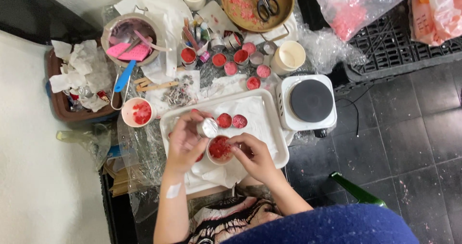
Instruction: The person presses red wax into small metal candle tins, working one tin at a time on a tray. They then wipe the tins with a paper tissue, place filled tins on a hot plate, and arrange finished tins with the others on the table.
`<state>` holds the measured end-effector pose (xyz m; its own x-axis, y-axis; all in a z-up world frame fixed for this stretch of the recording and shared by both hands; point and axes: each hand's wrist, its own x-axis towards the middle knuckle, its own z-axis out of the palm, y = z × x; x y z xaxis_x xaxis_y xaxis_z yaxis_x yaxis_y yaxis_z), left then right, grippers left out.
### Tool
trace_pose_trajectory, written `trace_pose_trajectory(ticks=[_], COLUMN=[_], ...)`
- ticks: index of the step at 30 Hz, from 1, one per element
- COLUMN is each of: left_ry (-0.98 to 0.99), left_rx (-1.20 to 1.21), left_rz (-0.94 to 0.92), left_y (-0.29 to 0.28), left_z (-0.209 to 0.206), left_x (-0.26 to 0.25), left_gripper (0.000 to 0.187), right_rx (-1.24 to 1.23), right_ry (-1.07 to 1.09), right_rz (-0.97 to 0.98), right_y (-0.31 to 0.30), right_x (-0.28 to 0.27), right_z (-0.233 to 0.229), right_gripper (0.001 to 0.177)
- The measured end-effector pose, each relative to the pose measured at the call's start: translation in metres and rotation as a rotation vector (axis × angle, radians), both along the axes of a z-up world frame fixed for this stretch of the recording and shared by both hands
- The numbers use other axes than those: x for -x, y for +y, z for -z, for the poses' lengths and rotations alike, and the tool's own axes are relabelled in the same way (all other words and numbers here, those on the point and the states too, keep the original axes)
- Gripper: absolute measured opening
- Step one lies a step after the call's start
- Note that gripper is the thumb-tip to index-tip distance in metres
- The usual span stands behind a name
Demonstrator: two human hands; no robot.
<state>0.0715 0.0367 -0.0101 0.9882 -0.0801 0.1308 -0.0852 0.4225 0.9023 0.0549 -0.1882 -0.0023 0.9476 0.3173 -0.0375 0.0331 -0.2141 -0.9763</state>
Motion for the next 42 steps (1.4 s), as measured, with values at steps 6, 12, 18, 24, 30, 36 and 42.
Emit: trace_pose_trajectory(ticks=[6, 12, 18, 24, 30, 36, 42], left_ry=[0.021, -0.129, -0.182, -0.189, -0.074, 0.223, 0.269], left_rx=[-0.003, -0.539, -1.298, -1.402, -0.704, -0.316, 0.033], left_rz=[0.025, -0.068, -0.549, -0.578, -0.406, -0.23, -0.088], left_y=[-0.038, -0.046, -0.064, -0.071, -0.07, -0.064, -0.053], left_z=[-0.005, -0.033, -0.012, -0.013, -0.014, -0.016, 0.003], left_x=[0.042, 0.061, 0.082, 0.081, 0.096, 0.092, 0.087], left_gripper=[0.041, 0.041, 0.026, 0.028, 0.037, 0.053, 0.045], right_rx=[-0.511, -0.126, -0.005, 0.051, -0.042, 0.086, 0.028], right_ry=[0.245, 0.123, 0.126, 0.07, 0.074, 0.022, 0.01], right_rz=[-0.049, -0.024, 0.118, 0.078, 0.087, 0.014, -0.009], right_y=[-0.002, -0.008, -0.012, -0.008, -0.002, 0.007, 0.008], right_x=[0.007, 0.019, 0.013, 0.018, 0.021, 0.032, 0.037], right_z=[0.01, 0.018, 0.005, 0.005, 0.003, -0.006, -0.043], right_gripper=[0.043, 0.051, 0.052, 0.054, 0.055, 0.055, 0.055])
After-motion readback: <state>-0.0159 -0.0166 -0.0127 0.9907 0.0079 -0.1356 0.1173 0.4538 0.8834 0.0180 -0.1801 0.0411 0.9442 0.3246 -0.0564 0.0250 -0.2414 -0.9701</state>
